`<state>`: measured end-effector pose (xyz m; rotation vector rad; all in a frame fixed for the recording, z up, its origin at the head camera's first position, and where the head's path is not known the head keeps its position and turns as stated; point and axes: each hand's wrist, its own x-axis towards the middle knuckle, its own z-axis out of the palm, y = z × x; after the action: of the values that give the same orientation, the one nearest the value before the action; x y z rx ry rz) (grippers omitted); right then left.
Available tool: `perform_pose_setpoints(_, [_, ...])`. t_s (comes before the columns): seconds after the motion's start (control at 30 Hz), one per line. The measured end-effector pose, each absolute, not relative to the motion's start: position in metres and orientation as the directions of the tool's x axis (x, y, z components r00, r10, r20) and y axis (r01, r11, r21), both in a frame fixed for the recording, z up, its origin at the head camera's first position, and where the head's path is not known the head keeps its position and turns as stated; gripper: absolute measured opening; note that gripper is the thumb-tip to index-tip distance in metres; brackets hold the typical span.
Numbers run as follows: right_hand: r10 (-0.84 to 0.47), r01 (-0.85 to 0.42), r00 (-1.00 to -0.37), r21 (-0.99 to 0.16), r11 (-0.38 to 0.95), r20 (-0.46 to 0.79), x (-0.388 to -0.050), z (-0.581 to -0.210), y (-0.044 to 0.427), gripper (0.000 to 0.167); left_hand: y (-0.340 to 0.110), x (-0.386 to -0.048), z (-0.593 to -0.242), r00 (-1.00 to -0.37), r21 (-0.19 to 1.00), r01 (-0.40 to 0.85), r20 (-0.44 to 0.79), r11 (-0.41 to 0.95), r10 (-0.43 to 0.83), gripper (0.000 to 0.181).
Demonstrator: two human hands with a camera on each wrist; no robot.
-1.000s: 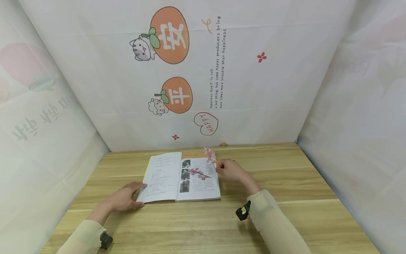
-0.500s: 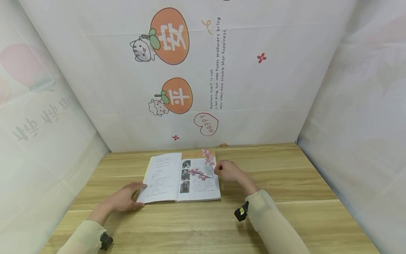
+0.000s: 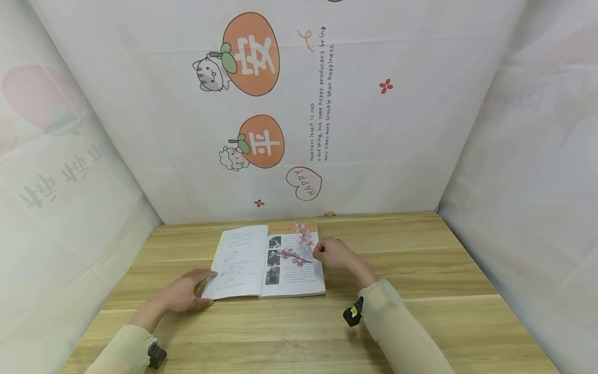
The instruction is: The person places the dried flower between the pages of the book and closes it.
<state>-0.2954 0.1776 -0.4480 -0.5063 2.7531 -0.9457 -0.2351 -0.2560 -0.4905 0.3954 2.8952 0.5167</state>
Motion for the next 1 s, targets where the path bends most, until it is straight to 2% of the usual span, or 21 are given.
perform_pose_setpoints(0.63, [-0.396, -0.281, -0.915, -0.587, 0.759, -0.073, -0.2993, -0.4551, 0.1717, 0.018, -0.2544, -0.2338, -0.4880, -0.949, 0.375, 0.226, -0.123, 0.899, 0.289, 0.076])
perform_pose_setpoints(1.0, [-0.383, -0.244, -0.918, -0.621, 0.744, -0.098, -0.2979, -0.4560, 0.1694, 0.019, -0.2540, -0.2341, -0.4880, -0.948, 0.363, 0.237, -0.114, 0.901, 0.296, 0.076])
